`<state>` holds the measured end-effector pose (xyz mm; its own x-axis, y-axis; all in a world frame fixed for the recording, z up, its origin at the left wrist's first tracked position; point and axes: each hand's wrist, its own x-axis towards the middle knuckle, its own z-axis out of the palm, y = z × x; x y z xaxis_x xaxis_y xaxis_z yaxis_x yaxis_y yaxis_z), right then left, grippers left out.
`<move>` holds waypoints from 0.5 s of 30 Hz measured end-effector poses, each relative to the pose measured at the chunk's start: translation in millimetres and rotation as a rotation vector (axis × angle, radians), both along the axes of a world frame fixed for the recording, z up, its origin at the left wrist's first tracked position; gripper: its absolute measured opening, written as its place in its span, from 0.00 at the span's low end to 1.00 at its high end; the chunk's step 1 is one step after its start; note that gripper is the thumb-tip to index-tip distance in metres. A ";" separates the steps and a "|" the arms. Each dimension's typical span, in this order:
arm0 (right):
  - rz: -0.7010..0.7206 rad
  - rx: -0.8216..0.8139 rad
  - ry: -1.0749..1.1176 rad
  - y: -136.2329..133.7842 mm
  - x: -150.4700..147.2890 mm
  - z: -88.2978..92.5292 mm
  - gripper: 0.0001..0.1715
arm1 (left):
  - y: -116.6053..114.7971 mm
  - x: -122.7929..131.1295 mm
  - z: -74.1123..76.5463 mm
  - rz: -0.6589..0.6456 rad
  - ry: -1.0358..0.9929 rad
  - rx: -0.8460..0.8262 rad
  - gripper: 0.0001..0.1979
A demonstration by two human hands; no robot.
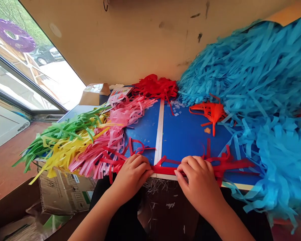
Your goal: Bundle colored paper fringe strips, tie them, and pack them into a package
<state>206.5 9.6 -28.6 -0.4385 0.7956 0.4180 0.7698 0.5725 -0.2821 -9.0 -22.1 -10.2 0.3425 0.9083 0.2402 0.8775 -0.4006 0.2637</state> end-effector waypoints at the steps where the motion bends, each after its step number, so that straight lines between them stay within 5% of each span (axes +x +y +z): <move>1: -0.026 -0.006 -0.008 0.9 -0.3 -0.8 0.10 | 0.1 -1.1 2.1 0.032 0.007 -0.035 0.09; 15: -0.201 -0.153 -0.144 12.1 -15.8 7.0 0.12 | 4.2 12.9 5.8 0.186 0.222 -0.049 0.07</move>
<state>190.7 21.7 -21.6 -0.3121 0.9215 0.2310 0.9019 0.3639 -0.2329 4.0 -17.9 -4.5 0.2080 0.9692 0.1319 0.9731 -0.2187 0.0724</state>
